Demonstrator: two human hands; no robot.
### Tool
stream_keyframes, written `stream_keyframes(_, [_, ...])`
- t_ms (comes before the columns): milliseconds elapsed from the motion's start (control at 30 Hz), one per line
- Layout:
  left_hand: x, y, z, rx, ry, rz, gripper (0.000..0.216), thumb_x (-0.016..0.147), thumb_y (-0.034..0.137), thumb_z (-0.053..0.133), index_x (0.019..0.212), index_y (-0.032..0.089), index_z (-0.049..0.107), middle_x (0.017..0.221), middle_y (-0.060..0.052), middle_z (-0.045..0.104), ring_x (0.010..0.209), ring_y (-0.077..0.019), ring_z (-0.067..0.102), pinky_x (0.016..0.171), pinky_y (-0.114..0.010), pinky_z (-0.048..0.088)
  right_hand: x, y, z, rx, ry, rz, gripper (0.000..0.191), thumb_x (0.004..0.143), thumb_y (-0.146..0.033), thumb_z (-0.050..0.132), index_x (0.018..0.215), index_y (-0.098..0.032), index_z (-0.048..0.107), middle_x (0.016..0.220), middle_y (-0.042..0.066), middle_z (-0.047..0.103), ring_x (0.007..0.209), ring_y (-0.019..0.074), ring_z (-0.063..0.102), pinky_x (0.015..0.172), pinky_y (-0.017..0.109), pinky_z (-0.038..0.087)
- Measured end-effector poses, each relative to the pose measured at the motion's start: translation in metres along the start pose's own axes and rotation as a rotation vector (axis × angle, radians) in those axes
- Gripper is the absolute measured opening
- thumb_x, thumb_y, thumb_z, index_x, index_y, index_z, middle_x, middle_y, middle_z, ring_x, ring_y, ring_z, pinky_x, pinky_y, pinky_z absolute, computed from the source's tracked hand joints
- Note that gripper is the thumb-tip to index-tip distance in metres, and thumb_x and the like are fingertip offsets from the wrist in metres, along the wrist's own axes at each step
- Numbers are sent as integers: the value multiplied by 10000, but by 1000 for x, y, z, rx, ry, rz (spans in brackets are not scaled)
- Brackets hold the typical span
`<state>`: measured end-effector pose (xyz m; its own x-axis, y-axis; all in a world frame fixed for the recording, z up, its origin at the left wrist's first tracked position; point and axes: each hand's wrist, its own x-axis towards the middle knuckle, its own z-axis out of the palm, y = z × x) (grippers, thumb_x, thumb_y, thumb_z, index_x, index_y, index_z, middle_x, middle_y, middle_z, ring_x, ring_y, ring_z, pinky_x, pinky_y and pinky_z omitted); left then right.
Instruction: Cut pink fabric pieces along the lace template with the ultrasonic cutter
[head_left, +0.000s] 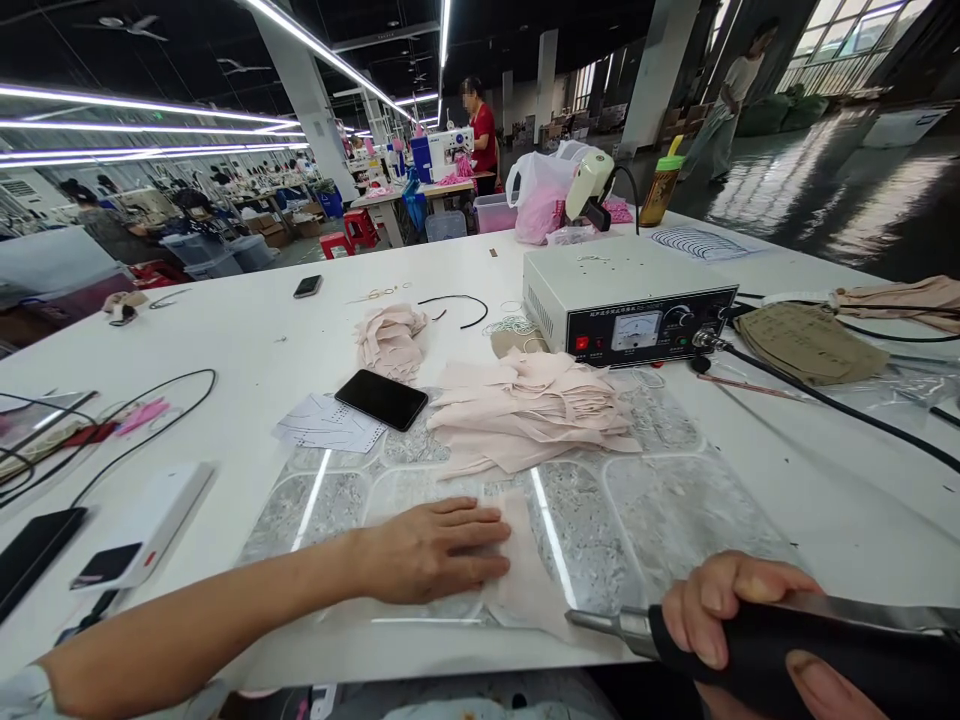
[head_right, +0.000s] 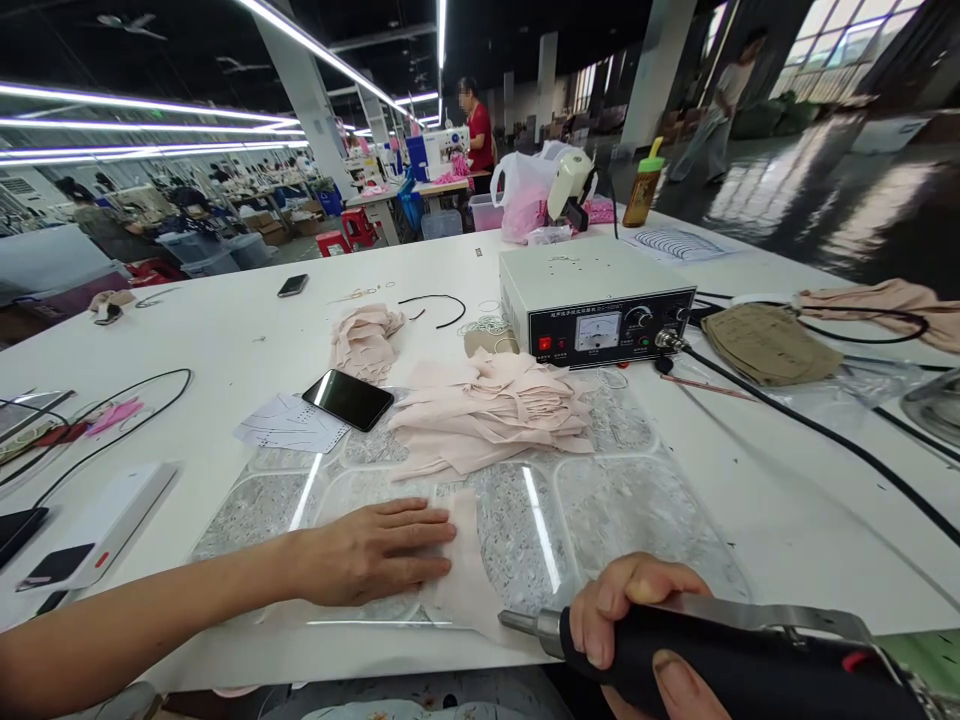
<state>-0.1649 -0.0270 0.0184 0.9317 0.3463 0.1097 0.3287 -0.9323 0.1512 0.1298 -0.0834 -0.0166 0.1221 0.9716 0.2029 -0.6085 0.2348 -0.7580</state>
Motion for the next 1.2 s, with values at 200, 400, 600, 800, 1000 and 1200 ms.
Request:
stream_keyframes(200, [2,5,-4,-52,51,-127,310,1008,272,433,1266,147,552,1350,-142,549,1307,-251,468,1107,-413,373,5,-2,8,16,-26,-41,196,863,-369,508,975,-223,574,760,14,468,566,122,478,513,297,496])
stream_keyframes(400, [1,7,4,-17,28,-144,368,1014,338,426,1296,122,523,1394,-154,506,1324,-276,446,1123,-434,340,26,-2,33,62,110,-83,114,785,-320,581,849,-226,574,718,-8,476,518,112,489,481,283,471])
stream_keyframes(600, [2,-3,2,-86,16,-49,349,1013,321,426,1282,129,535,1397,-143,505,1326,-239,449,1149,-392,308,40,7,43,56,222,-111,132,685,-301,614,777,-208,594,658,-14,505,462,110,481,445,281,428])
stream_keyframes(800, [3,-6,5,-121,72,-63,343,1002,297,457,1278,108,537,1382,-152,519,1316,-242,461,1141,-383,337,54,21,46,71,307,-144,126,639,-261,580,757,-216,579,661,-27,498,452,110,480,447,287,424])
stream_keyframes(1000, [4,-9,0,-128,69,-52,387,994,263,475,1350,113,490,1399,-151,501,1328,-249,446,1119,-397,367,60,28,51,52,265,-199,107,682,-267,584,777,-220,593,682,-31,514,452,98,504,453,266,432])
stream_keyframes(1200, [4,-15,1,-98,31,-31,373,995,248,475,1348,128,494,1411,-139,492,1331,-243,442,1110,-384,381,63,31,54,42,300,-238,105,694,-277,573,774,-215,601,692,-23,516,441,96,497,432,262,417])
